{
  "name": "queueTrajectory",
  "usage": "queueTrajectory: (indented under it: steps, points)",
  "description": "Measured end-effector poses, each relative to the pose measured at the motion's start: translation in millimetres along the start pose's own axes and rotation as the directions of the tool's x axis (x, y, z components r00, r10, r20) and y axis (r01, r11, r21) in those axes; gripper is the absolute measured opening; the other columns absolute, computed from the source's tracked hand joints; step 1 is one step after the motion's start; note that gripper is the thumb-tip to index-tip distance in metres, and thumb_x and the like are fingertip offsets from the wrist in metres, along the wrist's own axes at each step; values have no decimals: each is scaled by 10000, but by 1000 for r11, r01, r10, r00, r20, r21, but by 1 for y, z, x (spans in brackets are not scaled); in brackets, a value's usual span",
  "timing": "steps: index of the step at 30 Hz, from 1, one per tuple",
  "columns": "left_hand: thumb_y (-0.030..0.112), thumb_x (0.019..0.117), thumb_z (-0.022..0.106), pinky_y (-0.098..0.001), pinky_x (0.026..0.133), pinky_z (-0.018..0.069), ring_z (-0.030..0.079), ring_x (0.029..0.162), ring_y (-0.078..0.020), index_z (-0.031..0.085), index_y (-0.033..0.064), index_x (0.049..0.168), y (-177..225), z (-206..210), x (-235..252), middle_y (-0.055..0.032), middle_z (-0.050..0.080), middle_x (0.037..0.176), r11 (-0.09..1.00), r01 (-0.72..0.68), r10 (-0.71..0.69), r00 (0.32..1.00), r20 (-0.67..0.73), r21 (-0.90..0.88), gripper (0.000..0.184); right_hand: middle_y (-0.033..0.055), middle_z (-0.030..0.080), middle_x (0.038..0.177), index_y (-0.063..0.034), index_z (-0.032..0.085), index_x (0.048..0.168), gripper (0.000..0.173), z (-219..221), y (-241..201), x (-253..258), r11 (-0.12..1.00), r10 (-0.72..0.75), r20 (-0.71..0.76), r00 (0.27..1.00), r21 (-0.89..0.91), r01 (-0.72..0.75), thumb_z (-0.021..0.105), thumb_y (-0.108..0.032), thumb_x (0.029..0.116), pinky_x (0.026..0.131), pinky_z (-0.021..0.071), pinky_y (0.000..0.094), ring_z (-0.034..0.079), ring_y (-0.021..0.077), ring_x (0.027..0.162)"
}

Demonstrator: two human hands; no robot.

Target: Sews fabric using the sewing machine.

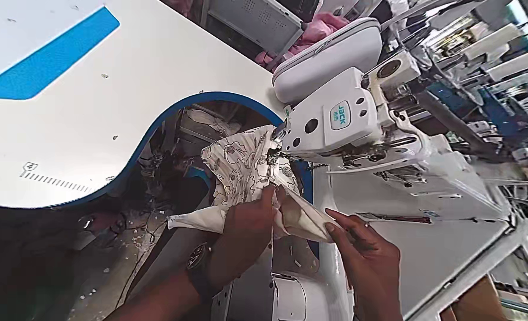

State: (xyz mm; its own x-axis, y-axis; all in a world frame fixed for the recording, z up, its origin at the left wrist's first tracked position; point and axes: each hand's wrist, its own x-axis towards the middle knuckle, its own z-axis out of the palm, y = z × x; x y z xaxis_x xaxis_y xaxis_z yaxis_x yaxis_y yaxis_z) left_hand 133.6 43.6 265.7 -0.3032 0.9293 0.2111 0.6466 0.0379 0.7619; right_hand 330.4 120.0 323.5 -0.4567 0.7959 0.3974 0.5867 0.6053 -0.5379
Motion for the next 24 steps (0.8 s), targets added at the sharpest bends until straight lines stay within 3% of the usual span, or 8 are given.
queueTrajectory:
  steps: [2,5,8,11,13,19,23,24]
  points:
    - [201,944,677,-496,521,528,646,524,-331,643,-3,1291,-9,1,-4,-113,634,610,997,49,-53,997,-64,-59,405,97,701,817,-20,793,938,235,-6,3,19,948,-140,-26,990,-292,126,603,-158,929,689,518,249,649,124,753]
    - [230,1020,592,-569,667,538,697,701,-411,580,61,1425,-1,-8,12,-185,697,747,991,127,-117,978,173,-48,439,230,710,830,33,766,930,226,-9,19,53,879,-194,-113,975,-462,121,597,-115,957,711,495,470,674,345,763]
    - [244,1089,461,-585,810,522,693,950,-447,435,109,1558,23,-8,44,-234,719,981,986,113,-153,894,421,119,489,183,698,811,26,759,920,220,0,9,59,892,-232,-190,954,-432,131,599,-120,960,706,483,338,646,232,749]
    - [26,1028,450,-543,736,551,703,923,-445,629,-102,1217,40,8,56,-271,696,958,977,-48,-36,922,384,207,290,131,678,799,18,761,908,227,4,-1,45,929,-218,-198,955,-342,141,600,-135,957,694,454,190,608,97,745]
    - [-14,1003,468,-532,730,551,693,935,-437,654,-117,1046,46,8,52,-278,680,974,979,-78,-10,906,424,190,217,123,676,806,18,764,912,227,2,1,38,940,-199,-208,958,-316,126,603,-136,956,694,449,164,606,69,751]
    - [247,1058,516,-553,755,535,699,907,-431,426,54,1553,26,3,31,-224,716,949,974,64,-159,878,451,219,539,75,671,842,26,759,915,201,0,12,11,985,-108,-151,983,-152,85,621,-117,939,714,463,74,592,-41,777]
    - [10,1027,448,-565,795,544,681,1009,-459,659,-110,1110,43,16,62,-291,686,1034,977,-68,-29,895,445,200,256,74,659,836,24,759,910,204,-1,0,37,973,-204,-177,963,-146,179,610,-111,948,709,440,62,575,-47,776]
    - [-12,1025,434,-571,831,535,660,1058,-465,661,-112,1096,47,18,66,-304,670,1079,976,-99,-8,870,493,192,258,81,656,833,23,762,908,205,0,-4,39,970,-216,-187,958,-152,189,609,-109,946,703,439,61,575,-42,772]
